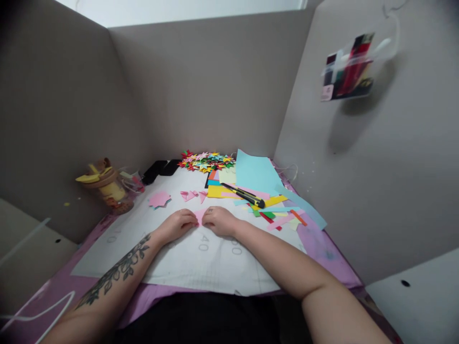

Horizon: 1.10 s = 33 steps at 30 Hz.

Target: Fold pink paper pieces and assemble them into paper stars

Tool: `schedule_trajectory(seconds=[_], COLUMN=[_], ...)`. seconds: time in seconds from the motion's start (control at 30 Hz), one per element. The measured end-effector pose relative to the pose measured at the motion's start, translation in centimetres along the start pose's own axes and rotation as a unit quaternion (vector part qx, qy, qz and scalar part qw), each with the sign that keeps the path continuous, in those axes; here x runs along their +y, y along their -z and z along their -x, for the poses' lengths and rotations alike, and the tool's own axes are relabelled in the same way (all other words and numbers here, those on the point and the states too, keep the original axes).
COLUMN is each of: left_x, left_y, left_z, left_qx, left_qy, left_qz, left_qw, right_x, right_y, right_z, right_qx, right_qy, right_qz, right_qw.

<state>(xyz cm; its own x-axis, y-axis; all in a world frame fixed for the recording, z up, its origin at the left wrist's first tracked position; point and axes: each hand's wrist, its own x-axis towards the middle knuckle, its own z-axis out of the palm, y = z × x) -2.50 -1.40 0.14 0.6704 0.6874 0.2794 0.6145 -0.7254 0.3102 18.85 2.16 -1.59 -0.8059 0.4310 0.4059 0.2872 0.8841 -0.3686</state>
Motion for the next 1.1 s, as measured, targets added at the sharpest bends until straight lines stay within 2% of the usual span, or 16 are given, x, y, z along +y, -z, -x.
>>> schedule_trajectory(seconds=[0.17, 0.27, 0.47, 0.83, 1.1], left_x=[0.4, 0.5, 0.5, 1.4, 1.8], left_y=[-0.2, -0.2, -0.5, -0.7, -0.3], left_z=[0.2, 0.3, 0.4, 0.2, 0.1], left_qx=[0.015, 0.019, 0.012, -0.009, -0.035], left_qy=[0.026, 0.032, 0.041, 0.053, 0.039], left_qz=[0.033, 0.04, 0.014, -0.078, -0.127], left_qw=[0.999, 0.999, 0.999, 0.996, 0.991], right_x=[0.6, 1.3, 1.8, 1.9, 1.4], right_y=[-0.9, -1.4, -1.9, -2.3, -2.0], right_z=[-1.5, -2.0, -2.2, -2.4, -2.5], right_qx=[0.053, 0.052, 0.031, 0.038, 0.036], right_qy=[-0.124, -0.166, -0.183, -0.194, -0.223], right_qz=[0.01, 0.017, 0.043, 0.053, 0.039], right_qw=[0.991, 0.985, 0.982, 0.979, 0.973])
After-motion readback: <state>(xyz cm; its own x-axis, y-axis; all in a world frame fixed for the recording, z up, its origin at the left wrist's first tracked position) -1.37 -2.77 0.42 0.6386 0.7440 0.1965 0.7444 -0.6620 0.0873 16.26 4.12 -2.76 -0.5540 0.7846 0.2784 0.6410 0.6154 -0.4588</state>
